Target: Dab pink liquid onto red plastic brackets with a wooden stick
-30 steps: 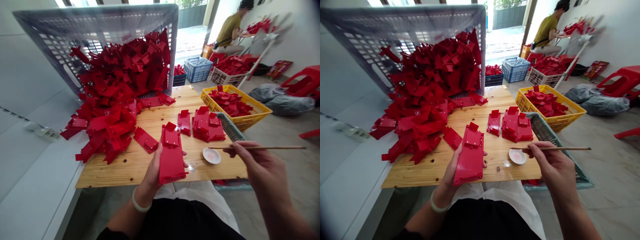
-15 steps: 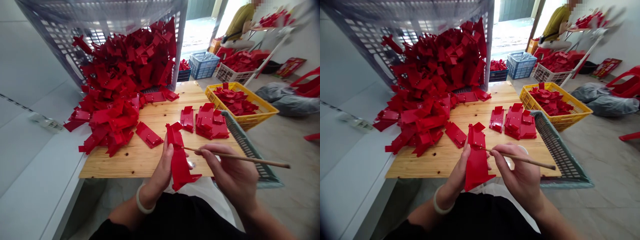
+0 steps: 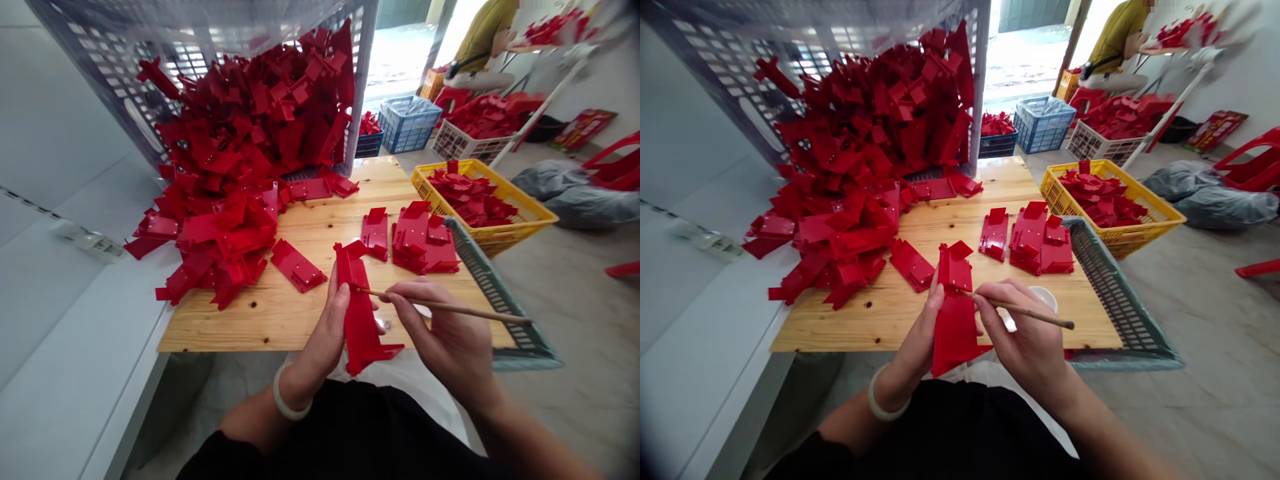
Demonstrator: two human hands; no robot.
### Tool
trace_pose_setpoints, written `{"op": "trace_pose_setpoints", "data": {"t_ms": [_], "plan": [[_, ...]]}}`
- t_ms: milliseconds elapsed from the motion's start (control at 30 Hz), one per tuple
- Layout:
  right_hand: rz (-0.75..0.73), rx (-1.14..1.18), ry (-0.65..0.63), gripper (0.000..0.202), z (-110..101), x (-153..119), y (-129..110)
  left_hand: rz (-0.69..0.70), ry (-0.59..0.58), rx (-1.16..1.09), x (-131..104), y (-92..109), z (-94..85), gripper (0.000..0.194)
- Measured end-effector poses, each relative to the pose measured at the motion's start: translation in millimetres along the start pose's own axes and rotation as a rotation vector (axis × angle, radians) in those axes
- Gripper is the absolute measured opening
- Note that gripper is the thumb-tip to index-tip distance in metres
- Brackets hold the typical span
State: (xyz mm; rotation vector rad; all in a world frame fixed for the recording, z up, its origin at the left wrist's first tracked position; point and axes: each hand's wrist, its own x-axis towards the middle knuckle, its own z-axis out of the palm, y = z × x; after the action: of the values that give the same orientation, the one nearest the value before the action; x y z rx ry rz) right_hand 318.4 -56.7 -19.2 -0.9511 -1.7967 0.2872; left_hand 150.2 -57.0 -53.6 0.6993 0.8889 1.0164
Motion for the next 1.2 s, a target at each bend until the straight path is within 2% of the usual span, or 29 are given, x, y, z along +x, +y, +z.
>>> {"op": "trace_pose_setpoints", "data": {"t_ms": [200,367,567,767,1033,1200], "plan": [[0.017,0.016,-0.007,0.022,-2,-7,3,-0.043,0.025,-0.051,-2,4,3.1,0.082],[0.189,0.099,0.179,0.020,0,-22,9,-0.146,-0.020,-0.176,-2,6,1.6,0.075],[0.312,0.237,0.239,0.012,11,-27,10,-0.168,-0.085,-0.265,2,0,-5.6,0.077],[0.339,0.292,0.270,0.007,17,-22,9,-0.161,-0.105,-0.292,1,0,-5.7,0.073],[0.316,0.265,0.248,0.008,16,-22,7,-0.189,-0.031,-0.239,0,-1,-3.3,0.077],[0.303,0.264,0.247,0.010,16,-22,7,-0.194,-0.030,-0.261,0,-1,-3.4,0.071]]}}
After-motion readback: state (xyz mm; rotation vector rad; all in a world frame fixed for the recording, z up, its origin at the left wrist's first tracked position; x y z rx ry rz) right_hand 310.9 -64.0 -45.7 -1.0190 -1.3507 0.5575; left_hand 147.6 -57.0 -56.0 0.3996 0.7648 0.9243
